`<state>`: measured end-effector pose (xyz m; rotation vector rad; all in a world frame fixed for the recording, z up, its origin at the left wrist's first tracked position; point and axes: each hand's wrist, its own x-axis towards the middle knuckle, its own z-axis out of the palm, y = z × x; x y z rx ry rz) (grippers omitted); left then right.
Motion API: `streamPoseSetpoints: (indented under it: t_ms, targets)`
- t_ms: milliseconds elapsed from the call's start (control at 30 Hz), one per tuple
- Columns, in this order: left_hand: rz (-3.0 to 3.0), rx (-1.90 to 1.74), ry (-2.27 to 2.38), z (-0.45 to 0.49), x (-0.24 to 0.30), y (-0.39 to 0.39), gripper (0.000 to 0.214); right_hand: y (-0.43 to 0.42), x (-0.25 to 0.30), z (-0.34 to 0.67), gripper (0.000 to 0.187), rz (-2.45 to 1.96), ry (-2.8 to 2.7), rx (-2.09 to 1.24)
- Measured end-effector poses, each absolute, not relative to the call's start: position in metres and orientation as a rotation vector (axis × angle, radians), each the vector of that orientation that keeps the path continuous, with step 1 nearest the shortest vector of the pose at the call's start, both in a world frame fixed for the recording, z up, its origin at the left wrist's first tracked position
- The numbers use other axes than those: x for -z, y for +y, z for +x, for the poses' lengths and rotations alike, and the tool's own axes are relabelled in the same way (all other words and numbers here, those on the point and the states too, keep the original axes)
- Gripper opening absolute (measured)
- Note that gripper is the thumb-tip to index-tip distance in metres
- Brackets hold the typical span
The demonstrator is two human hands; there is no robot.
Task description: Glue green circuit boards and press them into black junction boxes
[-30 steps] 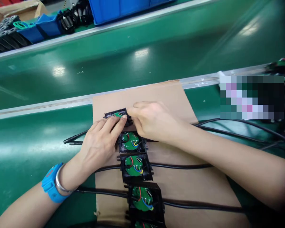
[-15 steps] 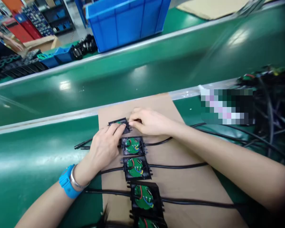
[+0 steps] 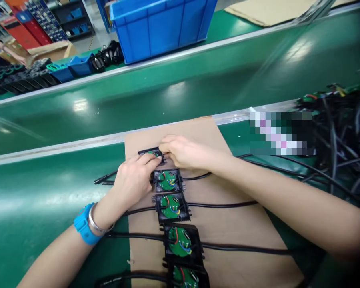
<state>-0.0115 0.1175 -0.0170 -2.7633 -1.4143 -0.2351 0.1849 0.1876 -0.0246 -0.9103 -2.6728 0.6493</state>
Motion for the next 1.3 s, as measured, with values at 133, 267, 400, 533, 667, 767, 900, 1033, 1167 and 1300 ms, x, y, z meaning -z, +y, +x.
streamPoseSetpoints:
  t_ms: [133, 267, 400, 533, 667, 767, 900, 1033, 1167, 1300]
  targets:
    - [-2.716, 0.256, -1.413, -0.012, 0.02, 0.117, 0.058, 0.185, 0.023, 0.188, 0.017, -1.015, -2.572, -0.644]
    - [-2.687, 0.118, -1.405, -0.01, 0.02, 0.118, 0.059, 0.187, 0.021, 0.191, 0.014, -1.032, -2.504, -0.676]
    - [-2.692, -0.049, -1.41, -0.004, 0.016, 0.118, 0.059, 0.187, 0.024, 0.185, 0.017, -1.069, -2.453, -0.712]
    - [-2.728, -0.077, -1.458, -0.001, 0.013, 0.117, 0.059, 0.185, 0.028, 0.18, 0.017, -1.099, -2.451, -0.697]
    - [-2.86, 0.189, -1.549, -0.012, 0.007, 0.12, 0.056, 0.187, 0.019, 0.188, 0.018, -1.104, -2.483, -0.672]
    - [-2.803, 0.57, -1.736, -0.032, 0.0, 0.128, 0.04, 0.183, 0.003, 0.192, 0.023, -1.142, -2.474, -0.601]
    - [-2.707, 0.668, -1.913, -0.056, 0.002, 0.139, 0.016, 0.159, -0.01, 0.172, 0.031, -1.151, -2.501, -0.43]
    - [-2.746, 0.647, -1.953, -0.061, 0.013, 0.143, 0.01, 0.133, -0.008, 0.133, 0.032, -1.143, -2.691, -0.228]
    - [-2.78, 0.651, -1.927, -0.064, 0.019, 0.145, 0.011, 0.127, -0.003, 0.115, 0.036, -1.245, -2.703, -0.182]
    - [-2.824, 0.583, -1.871, -0.066, 0.022, 0.152, 0.01, 0.136, -0.004, 0.109, 0.038, -1.304, -2.709, -0.21]
